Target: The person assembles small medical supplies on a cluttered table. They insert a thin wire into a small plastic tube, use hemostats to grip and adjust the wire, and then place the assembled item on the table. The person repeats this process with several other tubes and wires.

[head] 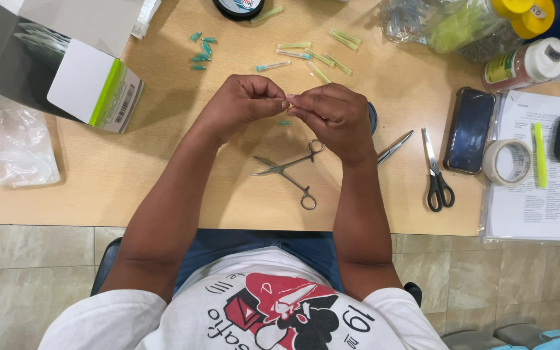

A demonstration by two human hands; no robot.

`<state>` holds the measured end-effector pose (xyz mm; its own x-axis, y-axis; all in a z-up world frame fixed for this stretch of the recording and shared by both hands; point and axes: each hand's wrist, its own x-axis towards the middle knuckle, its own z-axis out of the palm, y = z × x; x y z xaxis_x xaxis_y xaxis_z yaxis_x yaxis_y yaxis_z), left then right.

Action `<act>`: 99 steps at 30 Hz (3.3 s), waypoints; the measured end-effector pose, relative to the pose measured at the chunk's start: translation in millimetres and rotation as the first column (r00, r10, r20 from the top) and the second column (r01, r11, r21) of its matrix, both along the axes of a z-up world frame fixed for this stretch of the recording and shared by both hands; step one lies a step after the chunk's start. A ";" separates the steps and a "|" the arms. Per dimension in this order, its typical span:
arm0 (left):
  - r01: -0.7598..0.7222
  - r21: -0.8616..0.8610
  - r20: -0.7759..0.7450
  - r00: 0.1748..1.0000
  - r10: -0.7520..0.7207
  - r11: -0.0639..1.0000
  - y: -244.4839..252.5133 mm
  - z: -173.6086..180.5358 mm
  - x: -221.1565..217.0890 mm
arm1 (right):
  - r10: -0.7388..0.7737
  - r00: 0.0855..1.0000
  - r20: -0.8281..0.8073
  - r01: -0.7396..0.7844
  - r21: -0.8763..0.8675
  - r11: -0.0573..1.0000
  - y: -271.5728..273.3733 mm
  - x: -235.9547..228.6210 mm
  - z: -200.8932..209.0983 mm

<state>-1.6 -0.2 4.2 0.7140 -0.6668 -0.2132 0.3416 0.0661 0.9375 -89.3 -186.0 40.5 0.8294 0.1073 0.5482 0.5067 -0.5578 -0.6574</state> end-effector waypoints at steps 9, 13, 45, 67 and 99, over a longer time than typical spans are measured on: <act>-0.023 0.000 -0.001 1.000 0.023 1.000 -0.2 -3.4 0.6 | 0.017 0.999 -0.039 -0.015 0.050 0.999 -1.3 -2.2 2.6; 0.007 -0.006 -0.016 1.000 -0.007 1.000 -0.6 -6.9 0.6 | 0.014 0.999 -0.047 -0.011 0.062 0.998 0.1 -2.8 2.4; 0.136 -0.146 -0.049 0.988 -0.144 0.980 -6.5 -44.7 1.9 | -0.069 0.997 0.034 0.066 0.069 0.995 0.4 4.6 -11.1; -0.044 -0.279 -0.060 0.998 0.029 0.959 -16.6 -52.7 -1.2 | -0.272 0.928 0.254 0.282 -0.003 0.959 21.6 13.1 -27.3; -0.670 0.161 0.980 0.020 -0.198 0.725 -28.0 -90.3 34.1 | -0.511 0.859 -0.031 0.501 -0.154 0.852 -49.8 -1.5 -22.2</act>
<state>32.4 -28.2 -86.0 0.6193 -0.4847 0.6176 -0.7334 -0.6380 0.2347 -90.8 -235.8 18.4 0.8242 -0.2681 0.4988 0.0868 -0.8106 -0.5792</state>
